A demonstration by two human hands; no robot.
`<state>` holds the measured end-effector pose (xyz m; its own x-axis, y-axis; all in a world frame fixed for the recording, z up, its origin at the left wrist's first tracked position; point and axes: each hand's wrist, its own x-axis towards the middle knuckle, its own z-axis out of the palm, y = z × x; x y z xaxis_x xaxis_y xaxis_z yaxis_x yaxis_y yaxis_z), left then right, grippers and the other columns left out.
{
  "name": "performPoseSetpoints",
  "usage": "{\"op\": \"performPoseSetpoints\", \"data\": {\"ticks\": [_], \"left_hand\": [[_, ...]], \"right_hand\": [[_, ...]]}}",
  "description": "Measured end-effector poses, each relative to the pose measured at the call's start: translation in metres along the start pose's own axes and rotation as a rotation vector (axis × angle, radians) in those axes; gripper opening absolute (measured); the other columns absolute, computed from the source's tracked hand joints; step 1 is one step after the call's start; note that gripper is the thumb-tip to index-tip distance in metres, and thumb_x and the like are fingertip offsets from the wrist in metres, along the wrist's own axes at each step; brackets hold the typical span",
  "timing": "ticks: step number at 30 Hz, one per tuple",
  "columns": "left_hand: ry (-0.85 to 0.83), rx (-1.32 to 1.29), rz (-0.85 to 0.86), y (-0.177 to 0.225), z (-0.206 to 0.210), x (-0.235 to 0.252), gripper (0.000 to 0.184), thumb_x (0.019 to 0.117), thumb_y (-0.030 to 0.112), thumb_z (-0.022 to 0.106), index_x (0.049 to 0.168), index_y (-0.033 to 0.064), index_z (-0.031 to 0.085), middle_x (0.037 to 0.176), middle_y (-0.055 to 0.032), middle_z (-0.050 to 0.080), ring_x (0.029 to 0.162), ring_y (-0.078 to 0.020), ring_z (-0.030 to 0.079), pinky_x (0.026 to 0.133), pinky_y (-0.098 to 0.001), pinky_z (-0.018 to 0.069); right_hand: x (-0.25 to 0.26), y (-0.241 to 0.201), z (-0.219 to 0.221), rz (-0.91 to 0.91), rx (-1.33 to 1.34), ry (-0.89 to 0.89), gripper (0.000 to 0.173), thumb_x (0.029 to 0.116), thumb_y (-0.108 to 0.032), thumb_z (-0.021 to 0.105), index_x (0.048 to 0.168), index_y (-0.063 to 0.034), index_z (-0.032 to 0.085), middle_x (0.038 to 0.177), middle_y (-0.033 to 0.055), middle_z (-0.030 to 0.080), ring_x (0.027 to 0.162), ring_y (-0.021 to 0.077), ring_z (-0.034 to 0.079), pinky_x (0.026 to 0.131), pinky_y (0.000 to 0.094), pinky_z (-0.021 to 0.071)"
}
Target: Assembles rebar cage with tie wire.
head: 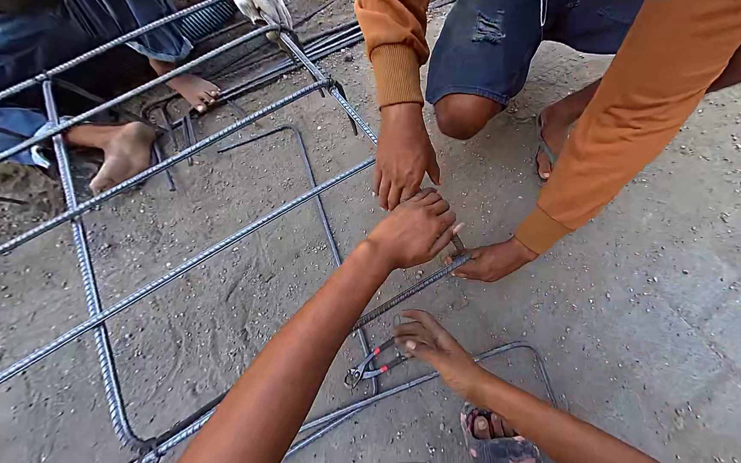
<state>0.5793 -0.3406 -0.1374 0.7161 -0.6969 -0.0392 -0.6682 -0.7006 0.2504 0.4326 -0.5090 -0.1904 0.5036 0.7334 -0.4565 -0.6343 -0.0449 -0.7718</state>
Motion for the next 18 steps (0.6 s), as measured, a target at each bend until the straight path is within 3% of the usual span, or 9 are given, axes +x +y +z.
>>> {"op": "performPoseSetpoints", "data": {"ticks": [2,4,7,9,10,12,15,18], "left_hand": [[0.007,0.021,-0.023,0.001,-0.002,0.004,0.041,0.1068,0.026,0.041,0.100,-0.0006,0.072,0.102,-0.0156,0.071,0.112,-0.0325,0.066,0.110,-0.0467,0.0436],[-0.007,0.057,-0.045,0.002,-0.004,0.009,0.041,0.1067,0.029,0.044,0.093,0.0033,0.072,0.090,-0.0120,0.069,0.100,-0.0300,0.067,0.101,-0.0458,0.0482],[-0.058,0.038,-0.046,0.004,-0.005,0.015,0.040,0.1046,0.032,0.048,0.083,0.0088,0.073,0.080,-0.0071,0.066,0.091,-0.0275,0.065,0.095,-0.0460,0.0481],[-0.067,-0.006,-0.034,0.006,-0.005,0.015,0.037,0.1018,0.029,0.053,0.075,0.0091,0.070,0.076,-0.0060,0.065,0.087,-0.0264,0.064,0.090,-0.0452,0.0473],[-0.064,-0.030,-0.031,0.006,-0.004,0.016,0.037,0.0999,0.027,0.055,0.070,0.0092,0.067,0.072,-0.0056,0.063,0.084,-0.0258,0.063,0.087,-0.0448,0.0462],[-0.068,-0.057,-0.028,0.005,-0.002,0.018,0.037,0.0959,0.025,0.058,0.063,0.0104,0.063,0.065,-0.0039,0.060,0.079,-0.0238,0.061,0.082,-0.0445,0.0427],[-0.091,-0.063,-0.035,0.004,-0.002,0.021,0.038,0.0939,0.028,0.061,0.058,0.0134,0.060,0.059,-0.0014,0.055,0.073,-0.0212,0.059,0.080,-0.0447,0.0405],[-0.091,-0.063,-0.024,0.003,0.001,0.022,0.040,0.0934,0.029,0.060,0.056,0.0139,0.057,0.057,-0.0009,0.053,0.070,-0.0209,0.058,0.078,-0.0449,0.0396]], "right_hand": [[0.015,-0.016,0.015,-0.033,0.078,-0.039,0.068,0.1023,-0.013,0.052,0.158,0.0042,0.017,0.150,0.0230,0.048,0.133,0.0242,0.055,0.108,0.0395,0.0472],[0.028,-0.028,0.030,-0.087,0.170,-0.013,0.069,0.1024,-0.010,0.052,0.158,0.0048,0.015,0.151,0.0226,0.046,0.132,0.0208,0.055,0.108,0.0362,0.0475],[0.043,-0.036,0.049,-0.202,0.354,0.057,0.045,0.1034,-0.002,0.047,0.145,0.0102,0.036,0.134,0.0154,0.057,0.119,0.0106,0.060,0.105,0.0284,0.0497],[0.045,-0.037,0.056,-0.207,0.412,0.110,0.025,0.1052,-0.003,0.041,0.126,0.0068,0.050,0.110,0.0051,0.064,0.103,0.0065,0.065,0.095,0.0267,0.0550],[0.043,-0.036,0.057,-0.220,0.400,0.121,0.022,0.1057,-0.003,0.040,0.121,0.0057,0.053,0.106,0.0030,0.064,0.099,0.0058,0.066,0.093,0.0264,0.0560],[0.038,-0.026,0.054,-0.301,0.300,0.144,0.025,0.1053,-0.003,0.042,0.125,0.0088,0.054,0.114,0.0065,0.067,0.104,0.0062,0.066,0.095,0.0258,0.0551],[0.031,-0.007,0.037,-0.416,-0.033,0.234,0.042,0.0981,-0.002,0.053,0.138,0.0138,0.052,0.138,0.0228,0.060,0.125,0.0177,0.061,0.105,0.0296,0.0502],[0.024,0.006,0.019,-0.345,-0.195,0.389,0.049,0.0978,-0.009,0.054,0.141,0.0118,0.049,0.142,0.0273,0.055,0.130,0.0272,0.058,0.106,0.0366,0.0500]]}}
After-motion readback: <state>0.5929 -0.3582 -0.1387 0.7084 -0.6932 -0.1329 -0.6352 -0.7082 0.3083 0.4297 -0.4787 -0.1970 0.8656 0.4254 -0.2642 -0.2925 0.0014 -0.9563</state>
